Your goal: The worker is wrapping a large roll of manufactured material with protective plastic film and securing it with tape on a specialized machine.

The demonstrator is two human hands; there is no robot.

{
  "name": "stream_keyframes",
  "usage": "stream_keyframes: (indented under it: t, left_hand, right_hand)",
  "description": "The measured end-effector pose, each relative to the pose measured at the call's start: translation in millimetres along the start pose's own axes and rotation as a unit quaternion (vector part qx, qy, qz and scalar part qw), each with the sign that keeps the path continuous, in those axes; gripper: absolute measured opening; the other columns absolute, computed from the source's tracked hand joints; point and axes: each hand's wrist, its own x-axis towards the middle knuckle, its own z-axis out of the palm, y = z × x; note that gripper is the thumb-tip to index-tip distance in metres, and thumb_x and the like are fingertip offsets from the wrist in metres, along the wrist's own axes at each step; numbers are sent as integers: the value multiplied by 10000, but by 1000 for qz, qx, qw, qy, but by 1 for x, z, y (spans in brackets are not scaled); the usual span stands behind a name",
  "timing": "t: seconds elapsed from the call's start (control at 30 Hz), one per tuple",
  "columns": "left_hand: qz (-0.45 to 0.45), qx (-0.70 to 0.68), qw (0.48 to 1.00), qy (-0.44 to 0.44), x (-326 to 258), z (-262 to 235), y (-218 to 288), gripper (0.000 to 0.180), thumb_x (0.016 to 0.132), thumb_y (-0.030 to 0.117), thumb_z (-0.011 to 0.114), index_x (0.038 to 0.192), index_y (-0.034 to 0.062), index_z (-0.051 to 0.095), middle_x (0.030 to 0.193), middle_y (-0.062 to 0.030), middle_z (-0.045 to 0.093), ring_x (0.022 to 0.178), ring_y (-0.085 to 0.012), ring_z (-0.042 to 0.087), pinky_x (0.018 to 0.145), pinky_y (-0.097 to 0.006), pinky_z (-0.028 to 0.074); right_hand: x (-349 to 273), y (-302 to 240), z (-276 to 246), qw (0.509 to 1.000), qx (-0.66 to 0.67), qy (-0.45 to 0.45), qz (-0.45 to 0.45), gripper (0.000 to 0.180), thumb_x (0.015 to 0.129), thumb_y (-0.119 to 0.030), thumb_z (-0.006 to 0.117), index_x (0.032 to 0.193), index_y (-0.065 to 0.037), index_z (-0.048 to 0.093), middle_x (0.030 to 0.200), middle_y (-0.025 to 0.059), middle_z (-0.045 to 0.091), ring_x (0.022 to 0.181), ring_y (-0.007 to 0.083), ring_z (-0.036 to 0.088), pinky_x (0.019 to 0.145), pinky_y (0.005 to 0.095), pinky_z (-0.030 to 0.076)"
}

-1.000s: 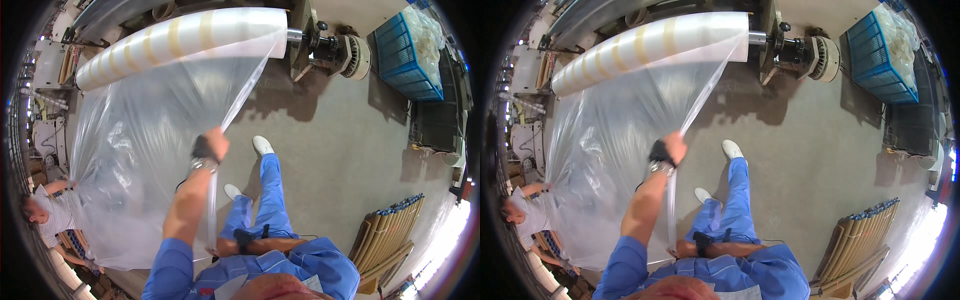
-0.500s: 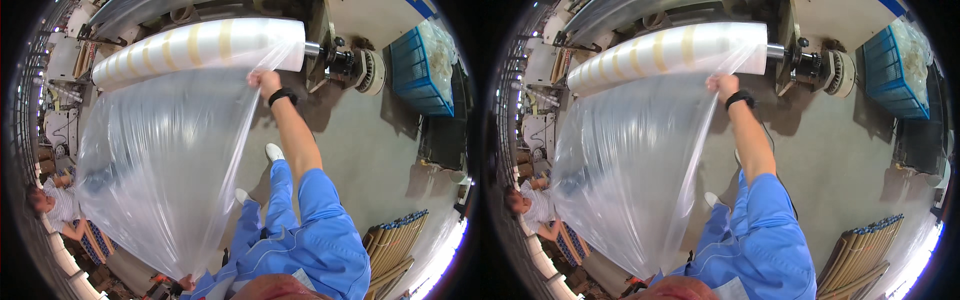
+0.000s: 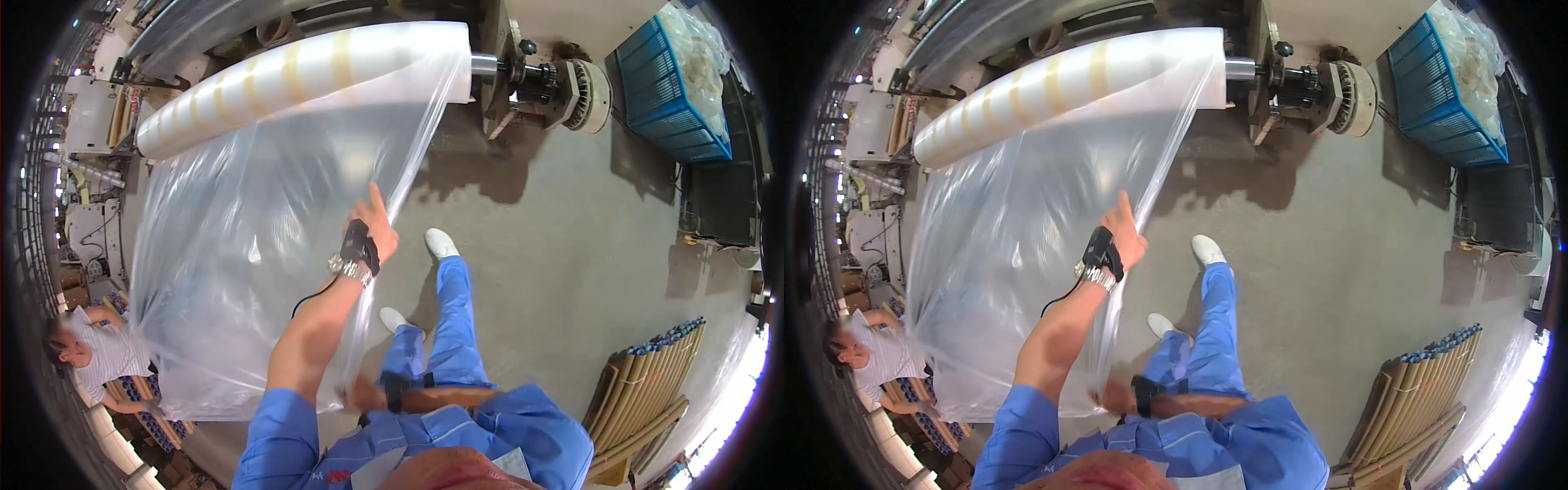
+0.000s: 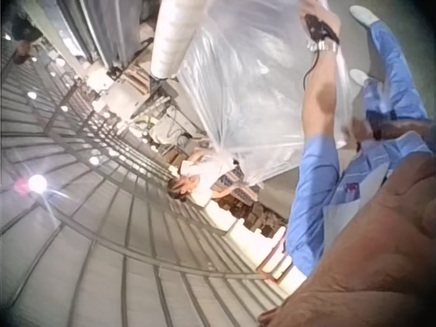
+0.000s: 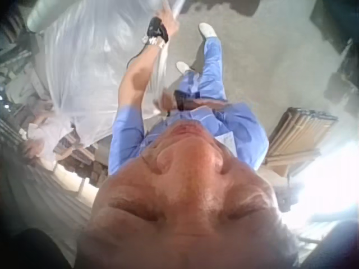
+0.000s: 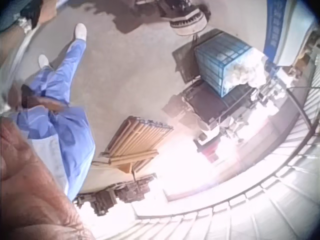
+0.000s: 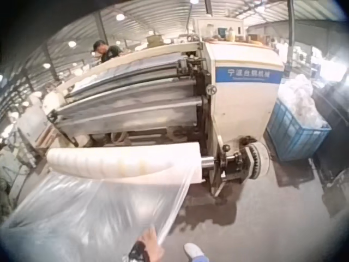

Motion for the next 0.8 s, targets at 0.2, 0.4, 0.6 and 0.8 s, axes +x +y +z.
stream_keyframes:
  t: [0.2,0.4,0.6,0.8]
  left_hand:
    - [-96,-31,994,28,-106,40,-143,117,806,95,545,895,66,615,785,-181,635,753,-396,613,622,-475,465]
    - [-76,92,992,43,-292,39,-202,94,779,93,560,865,57,556,680,-190,604,605,-423,579,546,-528,432]
    - [-228,-137,930,-253,-451,70,-204,193,789,181,589,925,49,556,788,-245,621,727,-431,612,640,-530,472]
    - [-121,-55,896,-424,-474,83,-253,356,782,250,624,1068,42,587,1004,-242,622,961,-375,609,792,-483,482]
  right_hand:
    - [-59,-132,-91,938,-269,-212,-45,543,848,-232,613,1329,-48,438,1126,152,648,1018,251,617,914,363,472]
    - [2,-403,-225,900,278,-87,-324,870,830,-699,451,1377,-32,340,1389,212,407,1229,394,439,951,599,385]
    - [60,-520,-257,906,162,245,-304,215,872,-187,497,954,11,519,851,165,583,754,293,617,636,428,533]
    - [110,-382,-200,872,25,384,-303,186,855,-1,412,729,-60,535,573,27,510,417,142,461,369,284,353]
